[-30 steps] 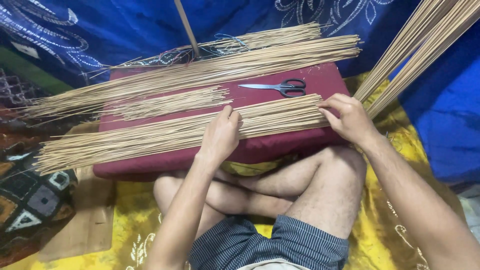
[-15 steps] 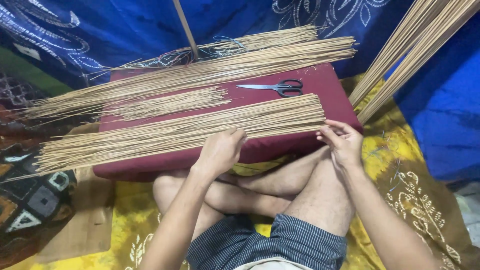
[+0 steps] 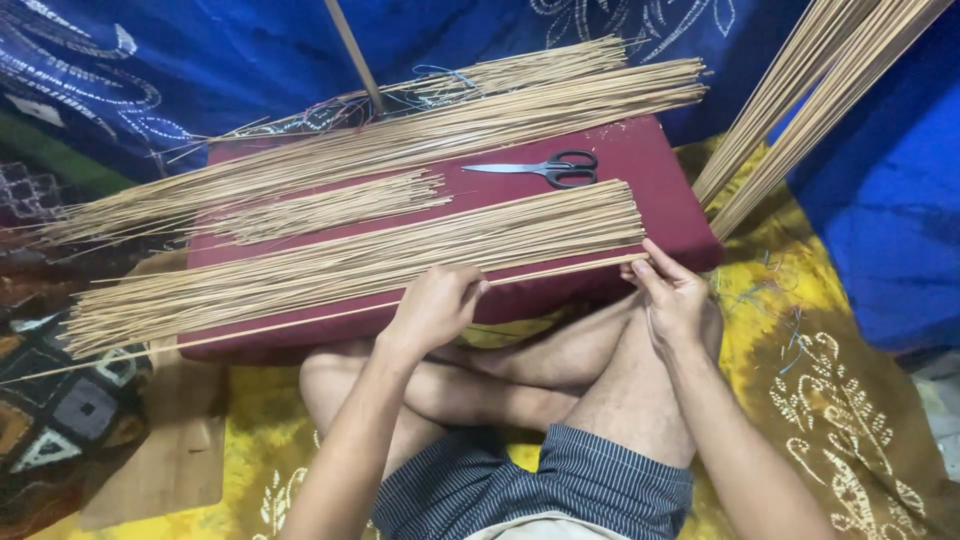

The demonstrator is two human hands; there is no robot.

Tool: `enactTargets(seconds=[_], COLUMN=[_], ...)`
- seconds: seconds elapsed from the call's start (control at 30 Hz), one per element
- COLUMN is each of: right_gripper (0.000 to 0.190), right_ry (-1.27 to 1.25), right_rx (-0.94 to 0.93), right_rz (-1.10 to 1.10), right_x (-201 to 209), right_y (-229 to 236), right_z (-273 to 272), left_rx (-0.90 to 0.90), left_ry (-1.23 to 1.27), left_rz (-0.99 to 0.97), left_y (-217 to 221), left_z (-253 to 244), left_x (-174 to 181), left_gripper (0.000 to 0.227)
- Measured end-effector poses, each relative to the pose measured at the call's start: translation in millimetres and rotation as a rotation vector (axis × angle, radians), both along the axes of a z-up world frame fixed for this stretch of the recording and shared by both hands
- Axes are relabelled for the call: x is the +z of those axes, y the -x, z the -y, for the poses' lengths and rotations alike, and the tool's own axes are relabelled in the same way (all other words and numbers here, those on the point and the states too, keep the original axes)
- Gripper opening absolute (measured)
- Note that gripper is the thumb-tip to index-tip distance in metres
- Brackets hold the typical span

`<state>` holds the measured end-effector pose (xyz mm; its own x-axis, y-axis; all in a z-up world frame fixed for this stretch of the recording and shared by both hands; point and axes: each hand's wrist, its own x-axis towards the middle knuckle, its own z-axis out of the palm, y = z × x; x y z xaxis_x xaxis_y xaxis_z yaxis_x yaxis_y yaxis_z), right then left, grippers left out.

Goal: The person sorts thin wooden sticks on a red surface, organizing them into separate bundles. They then pick up individual sticks and use scissors to trim them to size before returning them to the pile.

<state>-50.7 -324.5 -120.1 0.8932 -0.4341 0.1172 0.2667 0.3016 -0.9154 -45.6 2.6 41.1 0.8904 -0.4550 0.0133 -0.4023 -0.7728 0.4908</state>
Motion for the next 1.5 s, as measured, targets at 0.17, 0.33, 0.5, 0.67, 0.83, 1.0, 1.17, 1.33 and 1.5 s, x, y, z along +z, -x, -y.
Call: enactTargets(seconds=[0.17, 0.33, 0.5, 0.67, 0.83, 1.0, 1.17, 1.33, 1.5], right_gripper=[0.042, 0.042, 0.038, 0.041, 0.034, 0.032, 0.03, 0.029, 0.031], right_ry=[-0.014, -0.021, -0.081, -0.091, -0.081, -0.061, -0.054, -0.056, -0.01], right_rx=[0.003, 0.013, 0.043, 0.04, 0.011, -0.016, -0.034, -0.051, 0.003], right_rz=[0.03, 0.039, 0.053, 0.068, 0.06, 0.04, 0.05, 0.049, 0.015], right_x=[-8.0, -12.2, -15.6, -15.4, -14.7, -11.2, -12.1, -7.7, 20.2], right_y=[-0.5, -1.7, -2.5, -3.2, -3.0, -0.4, -1.0, 2.5, 13.9], right_z=[3.2, 6.1, 9.3, 10.4, 9.0, 8.1, 7.5, 6.1, 7.4], left_rx=[-0.006, -0.022, -0.018, -0.023, -0.02, -0.03, -0.025, -0.04, -0.042], left_ry=[-0.007, 0.016, 0.0, 0.003, 0.013, 0.047, 0.05, 0.076, 0.102], left_rz=[-0.013, -0.01, 0.029, 0.025, 0.009, -0.011, -0.014, 0.001, 0.028], left_y=[-1.9, -0.7, -1.9, -2.2, -2.7, -2.3, -2.3, -3.2, -2.6], left_z=[-0.2, -1.6, -0.9, -0.7, -1.9, -2.2, -2.4, -3.5, -7.0], left_x=[-2.8, -2.6, -11.6, -13.3, -13.8, -12.9, -11.2, -13.9, -19.2], left_gripper=[0.015, 0.014, 0.012, 0.011, 0.011, 0.013, 0.013, 0.012, 0.012])
